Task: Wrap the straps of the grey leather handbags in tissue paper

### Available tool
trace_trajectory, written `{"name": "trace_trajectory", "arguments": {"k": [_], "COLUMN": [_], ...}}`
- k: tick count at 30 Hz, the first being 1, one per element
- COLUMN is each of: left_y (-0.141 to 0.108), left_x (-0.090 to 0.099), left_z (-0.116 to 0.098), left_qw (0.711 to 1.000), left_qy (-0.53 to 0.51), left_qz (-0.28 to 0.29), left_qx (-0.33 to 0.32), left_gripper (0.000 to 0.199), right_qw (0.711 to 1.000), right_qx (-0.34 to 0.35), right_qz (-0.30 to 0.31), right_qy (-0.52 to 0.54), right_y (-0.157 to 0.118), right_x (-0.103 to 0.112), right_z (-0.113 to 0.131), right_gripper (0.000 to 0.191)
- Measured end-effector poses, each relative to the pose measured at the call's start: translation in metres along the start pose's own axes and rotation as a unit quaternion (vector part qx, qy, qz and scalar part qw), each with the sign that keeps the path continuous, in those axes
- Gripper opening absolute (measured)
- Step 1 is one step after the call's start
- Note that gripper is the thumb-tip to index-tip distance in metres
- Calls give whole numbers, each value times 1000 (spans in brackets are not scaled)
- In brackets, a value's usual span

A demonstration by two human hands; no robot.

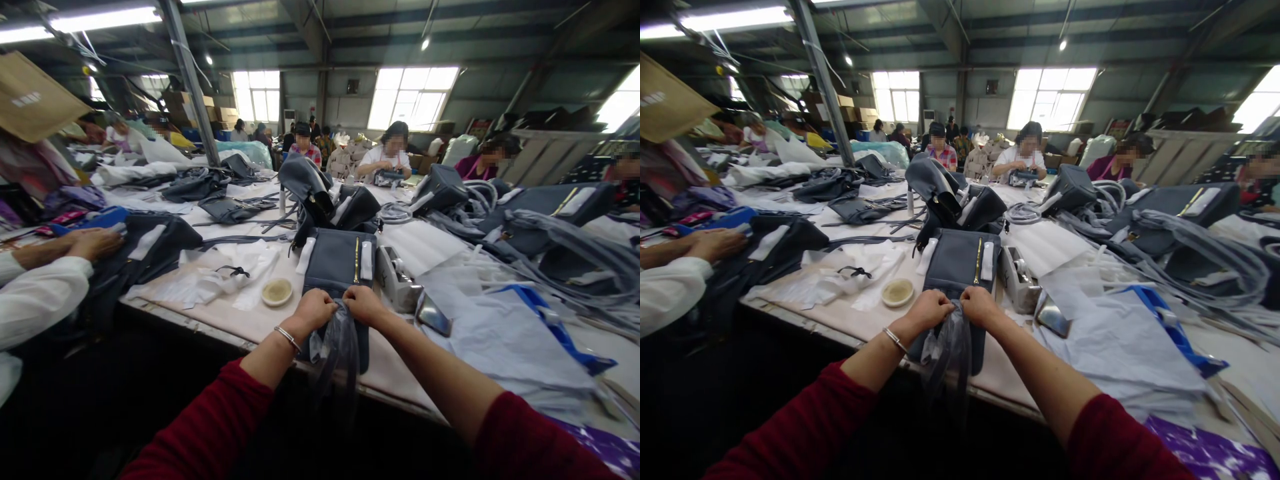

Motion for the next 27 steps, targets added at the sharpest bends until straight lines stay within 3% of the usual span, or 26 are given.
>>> {"name": "trace_trajectory", "arguments": {"k": [4,6,9,12,15,17,20,23,27], "left_y": [-12,-18,-24,-27,-25,-23,-23,-26,-32], "left_x": [-9,-10,-4,-1,-2,-6,-12,-18,-15], "left_z": [14,16,8,-2,2,9,15,15,11], "left_qw": [999,999,999,996,994,981,966,956,956], "left_qy": [-32,-43,-20,9,-102,-192,-250,-284,-280], "left_qz": [25,25,-27,-40,5,27,42,50,62], "left_qx": [8,10,-33,-80,-26,21,49,60,60], "left_gripper": [12,25,47,35,14,11,11,17,22], "right_qw": [999,999,997,991,977,960,926,897,882], "right_qx": [10,4,2,-7,-60,-117,-179,-190,-184], "right_qz": [-14,-24,-39,-61,-90,-98,-72,-50,-87], "right_qy": [28,42,73,120,182,234,326,397,426], "right_y": [-22,-28,-30,-30,-40,-52,-69,-76,-72], "right_x": [-5,-5,-5,-4,-7,-14,-31,-44,-48], "right_z": [2,4,9,10,-1,-10,-13,-2,6], "right_gripper": [14,14,12,9,5,7,11,17,25]}}
Point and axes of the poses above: each hand's wrist, its own y-axis towards the middle knuckle, its own x-axis out of the back of the hand, z = x × y, the point moved 4 cm from there along y, towards the middle knuckle, and after that the axes turned 9 degrees about x, right-handed, at the moved point
